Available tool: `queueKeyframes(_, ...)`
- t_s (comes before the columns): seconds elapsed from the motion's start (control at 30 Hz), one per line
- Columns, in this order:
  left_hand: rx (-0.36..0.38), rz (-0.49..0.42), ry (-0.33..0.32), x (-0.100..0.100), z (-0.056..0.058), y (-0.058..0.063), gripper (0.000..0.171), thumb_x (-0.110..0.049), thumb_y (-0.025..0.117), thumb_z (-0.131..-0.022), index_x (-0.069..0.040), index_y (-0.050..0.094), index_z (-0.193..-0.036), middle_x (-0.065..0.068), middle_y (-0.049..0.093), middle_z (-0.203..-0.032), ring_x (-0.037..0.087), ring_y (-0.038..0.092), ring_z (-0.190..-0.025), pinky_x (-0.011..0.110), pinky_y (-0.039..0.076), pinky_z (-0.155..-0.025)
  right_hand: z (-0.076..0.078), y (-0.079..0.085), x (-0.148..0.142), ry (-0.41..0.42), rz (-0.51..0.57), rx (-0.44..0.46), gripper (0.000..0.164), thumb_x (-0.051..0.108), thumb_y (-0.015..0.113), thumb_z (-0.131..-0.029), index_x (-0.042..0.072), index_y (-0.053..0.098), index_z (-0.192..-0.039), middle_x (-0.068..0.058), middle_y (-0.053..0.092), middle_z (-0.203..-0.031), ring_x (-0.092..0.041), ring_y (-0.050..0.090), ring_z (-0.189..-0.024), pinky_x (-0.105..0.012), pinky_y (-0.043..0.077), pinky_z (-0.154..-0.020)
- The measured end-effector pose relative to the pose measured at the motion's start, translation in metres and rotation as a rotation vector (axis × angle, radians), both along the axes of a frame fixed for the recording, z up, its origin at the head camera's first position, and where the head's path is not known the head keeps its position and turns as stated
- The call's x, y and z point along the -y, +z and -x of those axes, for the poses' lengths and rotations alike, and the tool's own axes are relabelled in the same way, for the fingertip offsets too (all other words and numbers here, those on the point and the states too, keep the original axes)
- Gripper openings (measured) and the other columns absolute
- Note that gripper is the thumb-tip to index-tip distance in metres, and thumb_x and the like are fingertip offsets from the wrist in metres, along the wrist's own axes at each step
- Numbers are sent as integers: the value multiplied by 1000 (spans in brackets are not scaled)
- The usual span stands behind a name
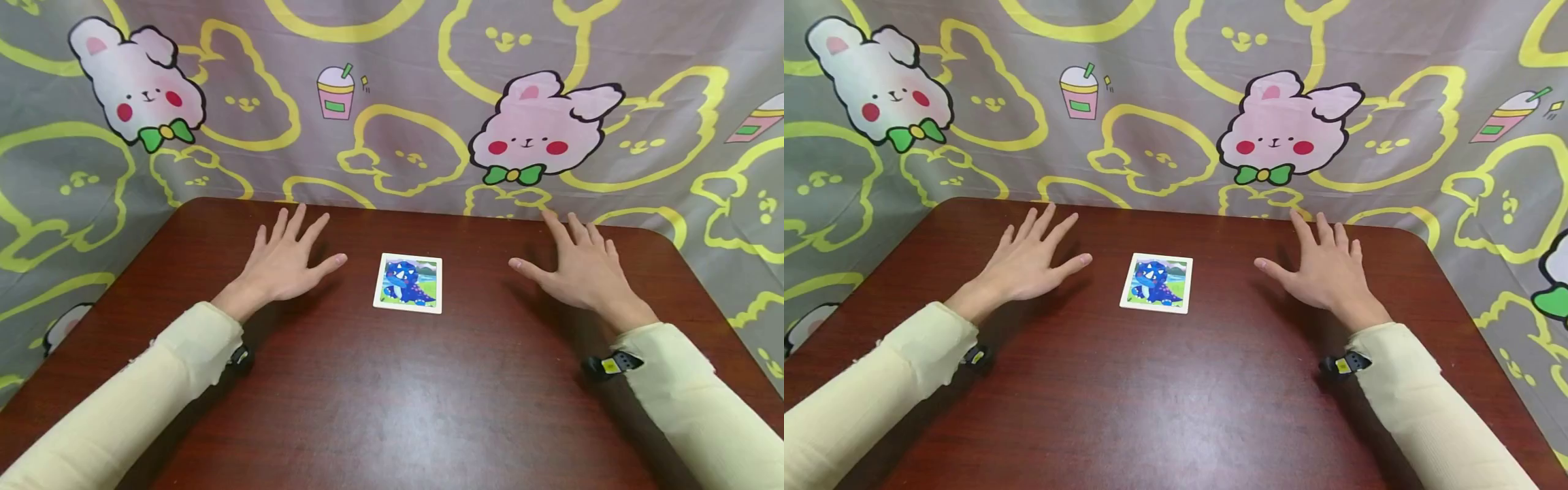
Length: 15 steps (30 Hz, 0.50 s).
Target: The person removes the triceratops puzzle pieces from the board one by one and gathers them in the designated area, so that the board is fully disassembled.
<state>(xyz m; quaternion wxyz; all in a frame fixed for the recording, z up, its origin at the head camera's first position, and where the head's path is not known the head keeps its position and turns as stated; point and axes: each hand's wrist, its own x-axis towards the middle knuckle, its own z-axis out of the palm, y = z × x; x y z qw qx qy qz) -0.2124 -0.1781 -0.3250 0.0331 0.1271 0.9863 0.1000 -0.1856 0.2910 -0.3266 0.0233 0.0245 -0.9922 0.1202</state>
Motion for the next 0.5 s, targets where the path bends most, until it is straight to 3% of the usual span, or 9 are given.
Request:
queueKeyframes(0.2, 12, -52, -71, -19, -8, 1, 88, -69, 49, -103, -26, 18, -172, 18, 7, -180, 46, 7, -166, 74, 14, -127, -3, 5, 30, 40, 157, -17, 107, 70, 68, -92, 21, 17, -172, -27, 26, -172, -54, 28, -154, -78, 29, -118)
queueKeyframes(0.5, 49, -167, -147, -44, -24, -1, 78, -48, 65, -102, -19, 35, -167, 17, 28, -176, 43, 33, -160, 71, 30, -123, 7, -1, 82, 103, 379, -3, 89, 49, 76, -95, 18, 32, -167, -19, 45, -165, -42, 42, -152, -67, 36, -122)
